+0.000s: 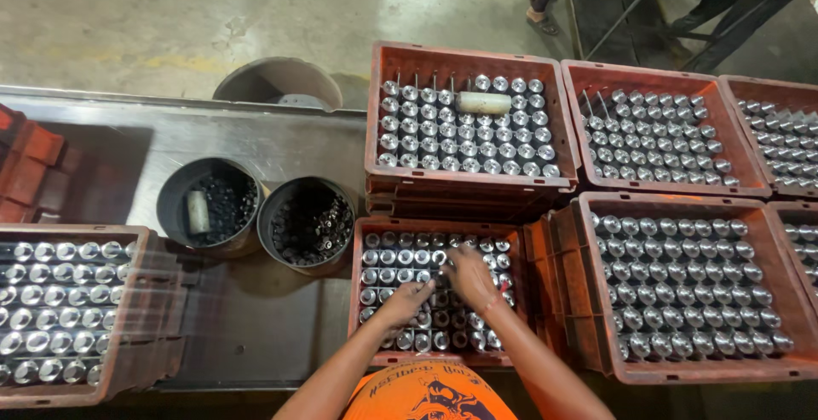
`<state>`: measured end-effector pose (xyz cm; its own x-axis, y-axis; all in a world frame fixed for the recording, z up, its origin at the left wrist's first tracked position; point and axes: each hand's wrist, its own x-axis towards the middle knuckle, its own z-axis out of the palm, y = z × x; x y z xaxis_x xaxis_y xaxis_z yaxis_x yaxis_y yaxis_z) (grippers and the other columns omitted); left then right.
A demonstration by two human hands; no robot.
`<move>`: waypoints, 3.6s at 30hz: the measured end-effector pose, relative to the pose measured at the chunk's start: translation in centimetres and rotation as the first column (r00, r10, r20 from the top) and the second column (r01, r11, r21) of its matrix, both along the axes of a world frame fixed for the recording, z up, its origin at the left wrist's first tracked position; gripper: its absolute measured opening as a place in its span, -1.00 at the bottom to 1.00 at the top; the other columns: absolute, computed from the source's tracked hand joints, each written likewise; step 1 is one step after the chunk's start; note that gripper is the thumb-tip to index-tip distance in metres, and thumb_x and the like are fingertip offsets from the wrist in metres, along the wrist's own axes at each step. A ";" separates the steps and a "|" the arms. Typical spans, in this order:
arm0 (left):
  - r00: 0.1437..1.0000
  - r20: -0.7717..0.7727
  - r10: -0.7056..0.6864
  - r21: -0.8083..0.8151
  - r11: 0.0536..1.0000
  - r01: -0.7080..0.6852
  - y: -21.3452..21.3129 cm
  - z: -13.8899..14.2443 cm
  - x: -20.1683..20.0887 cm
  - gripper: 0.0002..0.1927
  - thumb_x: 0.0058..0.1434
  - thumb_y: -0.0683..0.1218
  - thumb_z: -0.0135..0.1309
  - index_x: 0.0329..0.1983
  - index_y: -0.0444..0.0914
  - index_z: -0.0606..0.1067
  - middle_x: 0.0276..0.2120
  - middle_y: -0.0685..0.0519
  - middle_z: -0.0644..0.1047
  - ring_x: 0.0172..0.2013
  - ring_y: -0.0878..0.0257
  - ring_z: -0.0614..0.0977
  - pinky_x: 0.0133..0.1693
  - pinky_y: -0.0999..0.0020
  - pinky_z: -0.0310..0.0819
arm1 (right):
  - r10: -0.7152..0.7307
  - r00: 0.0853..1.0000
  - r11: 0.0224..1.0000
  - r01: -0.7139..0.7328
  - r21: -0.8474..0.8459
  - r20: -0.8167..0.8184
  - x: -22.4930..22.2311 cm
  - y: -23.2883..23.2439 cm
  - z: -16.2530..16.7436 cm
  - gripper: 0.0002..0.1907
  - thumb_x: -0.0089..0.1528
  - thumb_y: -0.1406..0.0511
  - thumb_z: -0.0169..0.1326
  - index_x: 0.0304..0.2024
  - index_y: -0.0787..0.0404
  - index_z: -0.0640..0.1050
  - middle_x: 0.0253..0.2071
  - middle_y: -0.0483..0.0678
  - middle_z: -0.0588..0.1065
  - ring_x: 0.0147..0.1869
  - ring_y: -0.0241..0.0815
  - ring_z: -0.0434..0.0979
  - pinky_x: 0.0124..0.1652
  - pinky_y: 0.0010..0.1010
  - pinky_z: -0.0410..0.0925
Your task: The person repeatedly picks up small silver metal caps from a crate and places them into a grid-like arrangement. The person also uses a cylindrical tool to press down on the caps and occasionally wipes the crate surface with a cloth.
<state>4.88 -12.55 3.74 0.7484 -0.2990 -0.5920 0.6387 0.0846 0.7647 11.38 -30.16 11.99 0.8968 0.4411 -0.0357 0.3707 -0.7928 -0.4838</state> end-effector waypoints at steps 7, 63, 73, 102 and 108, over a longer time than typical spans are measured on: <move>0.984 0.081 -0.157 0.018 0.988 0.156 1.2 -0.4 0.8 -0.48 0.38 0.28 0.06 -0.45 -0.22 0.49 -0.64 0.17 0.45 -0.66 0.41 0.41 -0.62 0.50 0.25 | -0.014 0.900 0.983 0.091 0.157 -0.435 -3.8 0.4 1.8 -0.58 0.16 0.28 0.21 0.09 0.13 0.58 -0.11 0.01 0.65 -0.20 -0.16 0.62 -0.18 -0.26 0.51; 0.970 -0.242 0.018 -0.232 0.970 -0.076 0.7 1.1 -2.0 -0.70 0.46 0.07 -0.14 -0.20 -0.22 0.48 -0.42 0.12 0.47 -0.55 0.35 0.39 -0.63 0.53 0.06 | -0.266 0.946 0.963 0.252 0.096 0.186 5.9 -4.0 -0.5 -0.87 0.06 0.43 0.27 -0.31 0.26 0.67 -0.34 0.23 0.57 -0.23 0.27 0.60 -0.20 -0.06 0.45; 0.972 -0.226 0.065 -0.225 0.967 -0.117 1.8 0.2 -1.4 -0.72 0.40 -0.08 -0.22 -0.06 -0.17 0.52 -0.36 0.07 0.51 -0.50 0.36 0.42 -0.61 0.56 0.09 | -0.415 0.856 0.909 0.371 0.193 0.308 5.2 -4.3 -1.3 -0.81 0.15 0.39 0.25 -0.17 0.29 0.66 -0.11 0.31 0.52 -0.04 0.31 0.54 -0.01 -0.05 0.42; 0.986 -0.120 0.113 -0.392 0.908 -0.151 0.5 0.9 -2.3 -0.81 0.51 0.02 -0.13 -0.09 -0.19 0.31 -0.42 0.04 0.46 -0.60 0.38 0.35 -0.66 0.61 0.04 | -0.280 0.933 0.936 0.213 0.280 0.225 3.1 -3.2 -0.2 -0.80 0.08 0.37 0.31 -0.25 0.30 0.67 -0.24 0.16 0.62 -0.17 0.15 0.64 -0.13 -0.17 0.48; 0.983 -0.093 0.160 -0.299 0.937 -0.181 2.8 1.0 -4.3 -0.83 0.46 -0.04 -0.03 -0.13 -0.23 0.46 -0.42 0.14 0.43 -0.56 0.44 0.36 -0.59 0.61 0.17 | -0.178 0.970 0.983 0.168 0.077 0.163 6.6 -2.2 -0.2 -0.85 0.10 0.37 0.22 -0.29 0.28 0.70 -0.28 0.23 0.59 -0.18 0.28 0.61 -0.12 -0.04 0.45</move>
